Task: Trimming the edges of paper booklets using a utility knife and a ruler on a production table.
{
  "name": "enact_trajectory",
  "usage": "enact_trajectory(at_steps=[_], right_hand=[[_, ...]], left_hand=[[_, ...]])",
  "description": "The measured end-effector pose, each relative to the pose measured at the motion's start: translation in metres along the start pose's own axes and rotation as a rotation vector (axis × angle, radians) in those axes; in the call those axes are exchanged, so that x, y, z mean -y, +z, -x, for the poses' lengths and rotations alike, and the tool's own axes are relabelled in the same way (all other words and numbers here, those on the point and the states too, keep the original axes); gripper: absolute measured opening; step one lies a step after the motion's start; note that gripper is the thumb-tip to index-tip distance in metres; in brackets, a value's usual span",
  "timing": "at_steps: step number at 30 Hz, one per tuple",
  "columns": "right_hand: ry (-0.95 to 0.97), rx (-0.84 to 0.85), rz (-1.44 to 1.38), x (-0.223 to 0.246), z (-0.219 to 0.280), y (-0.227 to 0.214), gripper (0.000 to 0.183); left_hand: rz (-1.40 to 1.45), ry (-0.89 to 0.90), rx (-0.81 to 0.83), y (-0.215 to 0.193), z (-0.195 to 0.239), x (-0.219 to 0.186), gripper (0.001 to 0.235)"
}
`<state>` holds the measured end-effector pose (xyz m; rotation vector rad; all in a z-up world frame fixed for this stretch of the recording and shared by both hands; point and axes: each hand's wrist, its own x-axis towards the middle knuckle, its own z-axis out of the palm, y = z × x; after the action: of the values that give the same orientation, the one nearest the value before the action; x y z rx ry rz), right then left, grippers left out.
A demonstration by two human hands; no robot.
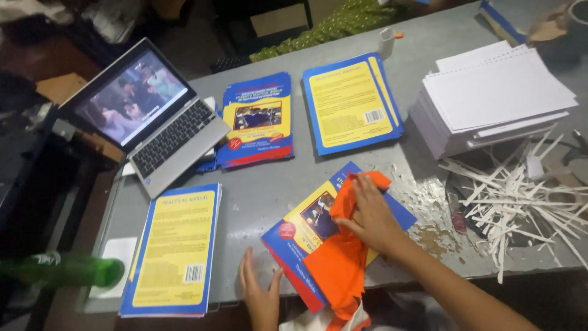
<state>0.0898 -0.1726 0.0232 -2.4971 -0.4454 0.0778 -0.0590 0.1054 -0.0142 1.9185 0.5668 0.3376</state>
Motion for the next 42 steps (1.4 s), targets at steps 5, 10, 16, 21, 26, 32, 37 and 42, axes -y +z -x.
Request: enact_trajectory(at_steps=[5,10,16,21,26,32,37,42], right_hand=[[-0.048,0.112,0.180,-0.017,-0.021,0.056,0.098],[-0.286,-0.178,0.273,0.003,-0.034,0.117,0.085],[-0.585,0.019,0.196,0.073,0.015,0.125,0.067],[-0.331,-0.061,0.041,0.010,-0.014,0.095,0.067],[0.039,-0.125,0.352,-0.037,-0.001,0.022,0.062],[0.106,-0.080,0.872,-0.015,0.091,0.076,0.075],[-0.439,-0.141,0.442,0.037,0.119,0.091,0.076],[-0.162,-0.119,0.267,-0.035,0.083,0.088,0.080]], left_hand=[[-0.549,0.324,0.253,0.005,-0.002,0.050,0.077],[-0.608,0.301,0.298,0.008,0.002,0.031,0.074],[-0.623,0.221,0.346,0.004,0.002,0.017,0.068],[-0.581,0.249,0.336,0.002,0.006,0.020,0.066],[-0.568,0.224,0.321,0.004,0.003,0.012,0.063],[-0.547,0.186,0.349,0.002,0.005,-0.001,0.061],[-0.551,0.197,0.349,0.002,0.006,-0.006,0.061],[-0.539,0.235,0.327,0.003,0.004,0.006,0.064]])
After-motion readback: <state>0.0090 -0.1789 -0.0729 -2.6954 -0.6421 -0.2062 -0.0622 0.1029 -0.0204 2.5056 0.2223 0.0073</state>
